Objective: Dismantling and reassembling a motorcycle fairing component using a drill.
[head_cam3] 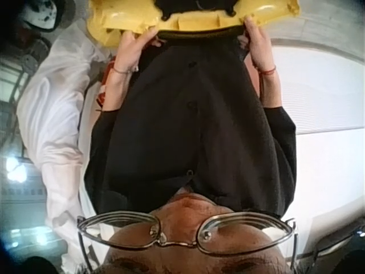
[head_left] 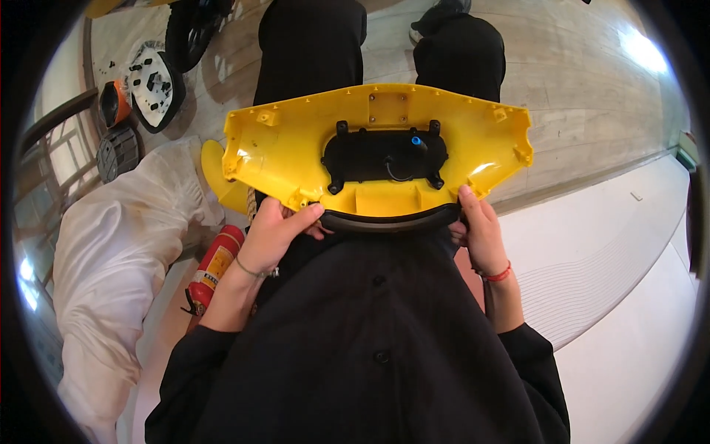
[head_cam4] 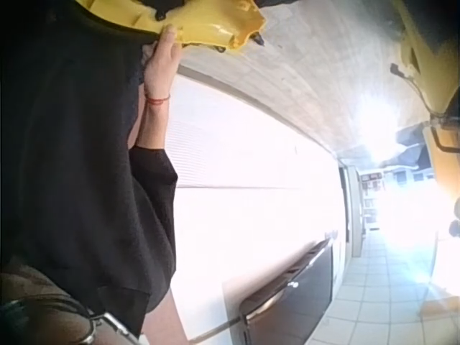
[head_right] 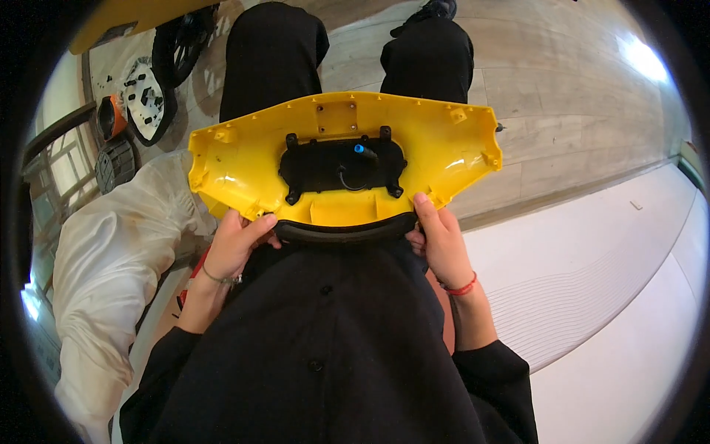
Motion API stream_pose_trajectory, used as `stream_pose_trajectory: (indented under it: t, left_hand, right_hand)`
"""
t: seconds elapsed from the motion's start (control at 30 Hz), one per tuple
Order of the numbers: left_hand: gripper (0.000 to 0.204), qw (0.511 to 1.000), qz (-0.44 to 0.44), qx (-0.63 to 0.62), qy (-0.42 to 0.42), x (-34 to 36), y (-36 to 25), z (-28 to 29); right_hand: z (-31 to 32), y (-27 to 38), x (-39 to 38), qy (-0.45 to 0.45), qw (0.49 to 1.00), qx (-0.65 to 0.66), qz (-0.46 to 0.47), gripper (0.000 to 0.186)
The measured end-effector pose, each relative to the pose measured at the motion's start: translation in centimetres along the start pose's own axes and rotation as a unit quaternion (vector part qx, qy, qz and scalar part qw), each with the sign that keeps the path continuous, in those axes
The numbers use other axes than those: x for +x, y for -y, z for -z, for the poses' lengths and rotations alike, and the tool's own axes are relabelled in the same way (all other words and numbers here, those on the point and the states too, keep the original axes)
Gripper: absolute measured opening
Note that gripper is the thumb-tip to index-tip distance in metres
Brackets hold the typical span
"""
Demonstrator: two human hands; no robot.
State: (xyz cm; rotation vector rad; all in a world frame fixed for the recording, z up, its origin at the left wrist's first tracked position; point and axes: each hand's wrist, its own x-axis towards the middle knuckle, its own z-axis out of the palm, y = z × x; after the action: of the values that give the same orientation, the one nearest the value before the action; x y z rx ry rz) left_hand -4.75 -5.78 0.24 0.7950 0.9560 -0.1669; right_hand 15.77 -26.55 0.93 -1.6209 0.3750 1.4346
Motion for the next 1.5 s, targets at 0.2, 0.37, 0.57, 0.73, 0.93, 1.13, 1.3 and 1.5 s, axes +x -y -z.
stream_pose_trajectory:
  t: [0.2,0.37,0.57,0.73,0.93,1.13,1.3,1.5]
  left_hand:
    - [0.034,1.000,-0.010,0.025,0.013,0.9,-1.5,0.4]
    - [0.047,0.999,-0.003,0.005,0.051,0.7,-1.8,1.3]
    - [0.039,0.998,-0.017,-0.018,0.051,0.8,-1.7,0.7]
    - [0.037,0.999,-0.038,-0.017,0.025,1.0,-1.7,0.1]
    - [0.036,0.999,-0.049,-0.014,0.004,1.3,-1.3,-0.4]
    - [0.039,0.999,-0.042,-0.019,0.000,1.7,-0.9,-0.1]
    - [0.041,0.999,-0.036,-0.003,-0.025,1.0,-0.9,0.2]
    - [0.039,0.999,-0.036,-0.011,-0.016,1.2,-0.8,0.3]
  right_hand:
    - [-0.7,-0.3,0.3,0.026,0.996,0.089,0.012,0.029]
    - [-0.8,-0.4,0.6,0.042,0.991,0.125,0.000,0.029]
    - [-0.9,-0.2,0.9,0.010,0.992,0.126,-0.005,0.034]
    - [-0.6,-0.2,1.2,0.011,0.991,0.132,-0.007,0.034]
    - [-0.5,-0.2,1.4,0.002,0.989,0.147,-0.002,0.033]
    - [0.7,-1.1,1.1,0.011,0.980,0.199,0.010,0.039]
    - [1.8,-2.2,0.6,-0.002,0.979,0.197,0.049,0.039]
    - [2.6,-3.0,-0.5,0.005,0.969,0.244,0.044,0.019]
